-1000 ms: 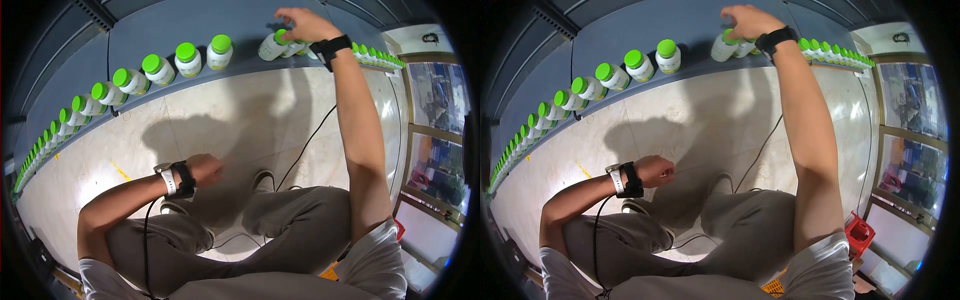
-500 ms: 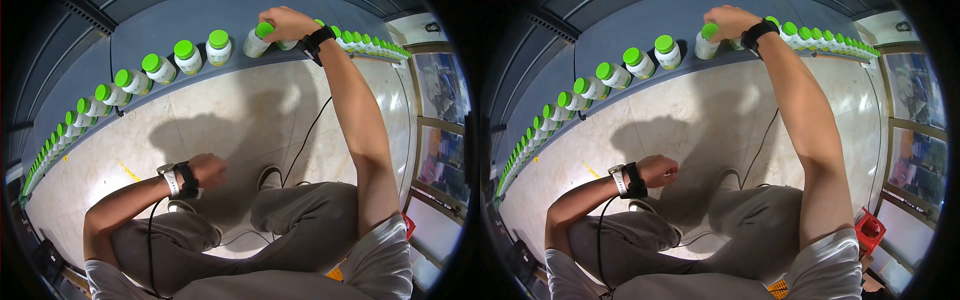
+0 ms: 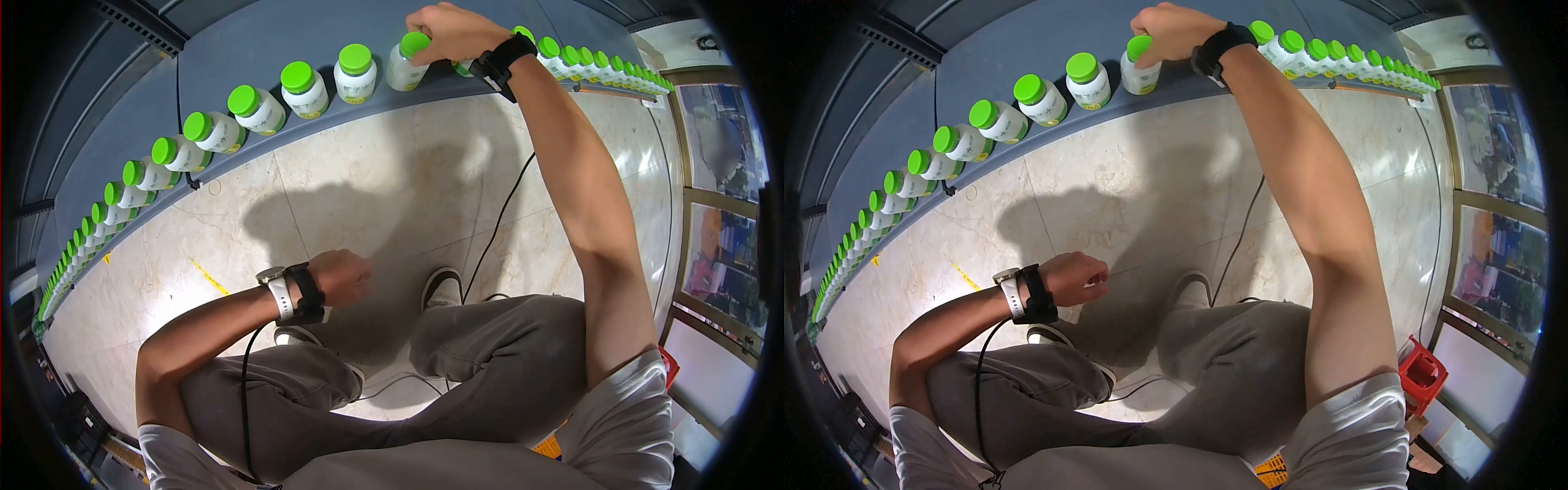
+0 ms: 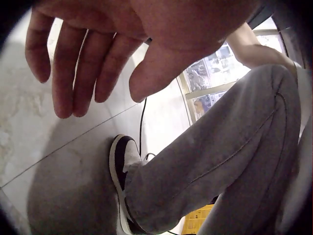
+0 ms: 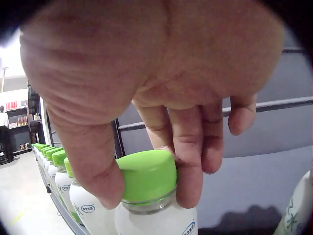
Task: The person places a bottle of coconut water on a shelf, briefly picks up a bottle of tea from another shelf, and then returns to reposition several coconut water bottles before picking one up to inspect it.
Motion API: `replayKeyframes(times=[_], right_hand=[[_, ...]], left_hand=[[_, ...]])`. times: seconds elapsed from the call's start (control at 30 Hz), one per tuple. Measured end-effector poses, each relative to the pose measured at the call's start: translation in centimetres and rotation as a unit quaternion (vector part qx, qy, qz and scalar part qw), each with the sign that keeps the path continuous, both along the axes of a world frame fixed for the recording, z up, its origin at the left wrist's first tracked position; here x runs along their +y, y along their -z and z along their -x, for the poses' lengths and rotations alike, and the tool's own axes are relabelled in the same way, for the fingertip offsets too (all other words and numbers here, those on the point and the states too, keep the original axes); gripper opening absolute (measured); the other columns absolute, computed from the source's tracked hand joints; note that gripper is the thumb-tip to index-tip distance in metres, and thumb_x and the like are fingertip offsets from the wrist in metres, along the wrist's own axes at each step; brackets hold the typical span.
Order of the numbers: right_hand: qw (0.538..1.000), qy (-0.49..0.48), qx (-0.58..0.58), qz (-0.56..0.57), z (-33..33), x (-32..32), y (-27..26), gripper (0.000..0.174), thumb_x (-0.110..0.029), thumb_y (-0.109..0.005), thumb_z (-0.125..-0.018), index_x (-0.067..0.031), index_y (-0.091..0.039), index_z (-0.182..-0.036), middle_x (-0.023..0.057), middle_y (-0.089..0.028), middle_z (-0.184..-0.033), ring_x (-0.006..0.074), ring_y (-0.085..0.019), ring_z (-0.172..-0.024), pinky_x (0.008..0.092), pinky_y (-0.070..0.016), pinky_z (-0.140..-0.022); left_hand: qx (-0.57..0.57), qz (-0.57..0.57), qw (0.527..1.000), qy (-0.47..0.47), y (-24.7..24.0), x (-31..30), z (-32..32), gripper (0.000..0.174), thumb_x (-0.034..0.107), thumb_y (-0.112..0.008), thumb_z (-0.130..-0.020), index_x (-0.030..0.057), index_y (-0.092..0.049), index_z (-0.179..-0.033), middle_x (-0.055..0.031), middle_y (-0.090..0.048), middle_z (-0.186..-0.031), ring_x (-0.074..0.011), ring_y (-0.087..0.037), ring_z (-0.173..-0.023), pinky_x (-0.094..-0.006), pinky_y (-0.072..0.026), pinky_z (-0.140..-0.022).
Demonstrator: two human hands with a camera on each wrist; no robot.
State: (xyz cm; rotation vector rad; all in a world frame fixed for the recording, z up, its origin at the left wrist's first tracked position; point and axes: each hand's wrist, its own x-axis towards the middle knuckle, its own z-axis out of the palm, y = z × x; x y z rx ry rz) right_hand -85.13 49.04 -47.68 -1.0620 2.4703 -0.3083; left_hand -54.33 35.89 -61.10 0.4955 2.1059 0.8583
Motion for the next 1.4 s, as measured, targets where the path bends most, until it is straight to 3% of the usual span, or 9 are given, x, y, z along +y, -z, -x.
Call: replayKeyframes(times=[0.3,0.7,0.8,0.9,1.0,1.3,1.4], right_hand=[[1.000,0.021,0.016,0.005,0.1,-0.2,0.1,0.033,-0.027,-0.070,-0.066,0.0021,-0.063,-0.081,0.0206,-0.063,-0.074,0.0312,-0.062,-0.069,0.0385,-0.0475,-0.059],[0.997,-0.022,0.067,-0.008,-0.1,-0.6,0.5,0.036,-0.029,-0.068,-0.066,0.0043,-0.062,-0.081,0.0235,-0.062,-0.077,0.0354,-0.062,-0.075,0.0410,-0.0487,-0.065],[0.998,0.023,0.019,-0.053,-0.7,-1.0,-0.7,0.036,-0.028,-0.068,-0.066,0.0035,-0.062,-0.082,0.0239,-0.062,-0.078,0.0359,-0.062,-0.077,0.0414,-0.0493,-0.067],[0.994,-0.030,0.096,-0.034,-1.1,-0.6,-0.1,0.032,-0.025,-0.065,-0.068,0.0018,-0.062,-0.085,0.0230,-0.063,-0.081,0.0367,-0.061,-0.081,0.0421,-0.0494,-0.071],[0.996,-0.047,0.064,-0.038,0.0,0.2,2.5,0.035,-0.021,-0.069,-0.067,-0.0077,-0.060,-0.098,0.0154,-0.059,-0.097,0.0310,-0.058,-0.094,0.0424,-0.0484,-0.075],[0.990,-0.056,0.127,-0.003,0.6,0.0,4.3,0.036,-0.022,-0.070,-0.071,-0.0054,-0.058,-0.101,0.0162,-0.062,-0.088,0.0312,-0.056,-0.095,0.0411,-0.0463,-0.080],[0.994,-0.061,0.088,0.006,0.4,-0.4,2.4,0.028,-0.021,-0.062,-0.070,0.0006,-0.062,-0.087,0.0221,-0.063,-0.084,0.0373,-0.060,-0.085,0.0427,-0.0490,-0.073]], left_hand=[[-0.022,0.010,1.000,-0.004,-0.1,0.1,0.3,0.022,0.025,-0.060,-0.081,0.0040,-0.060,-0.087,-0.0122,-0.064,-0.079,-0.0299,-0.062,-0.077,-0.0376,-0.0477,-0.068],[-0.027,0.023,0.999,0.001,-0.2,0.0,0.5,0.022,0.025,-0.060,-0.081,0.0039,-0.060,-0.088,-0.0122,-0.064,-0.080,-0.0302,-0.062,-0.078,-0.0381,-0.0476,-0.069],[-0.008,0.018,1.000,0.007,0.1,0.0,0.4,0.021,0.024,-0.060,-0.082,0.0041,-0.060,-0.087,-0.0117,-0.064,-0.079,-0.0302,-0.062,-0.078,-0.0387,-0.0474,-0.068],[0.007,-0.006,1.000,-0.020,0.3,0.0,0.1,0.022,0.026,-0.054,-0.078,0.0057,-0.060,-0.079,-0.0175,-0.062,-0.078,-0.0387,-0.059,-0.077,-0.0466,-0.0464,-0.068],[0.010,-0.002,1.000,-0.026,0.3,0.0,0.0,0.021,0.026,-0.053,-0.078,0.0057,-0.059,-0.078,-0.0171,-0.062,-0.079,-0.0385,-0.059,-0.077,-0.0467,-0.0465,-0.068],[0.015,-0.004,0.999,-0.028,0.0,-0.1,0.1,0.021,0.026,-0.054,-0.078,0.0063,-0.061,-0.081,-0.0171,-0.062,-0.078,-0.0380,-0.060,-0.078,-0.0458,-0.0471,-0.068],[0.016,-0.006,0.999,-0.032,0.0,-0.1,0.1,0.021,0.026,-0.054,-0.077,0.0061,-0.061,-0.080,-0.0174,-0.062,-0.078,-0.0380,-0.060,-0.077,-0.0456,-0.0473,-0.068]])
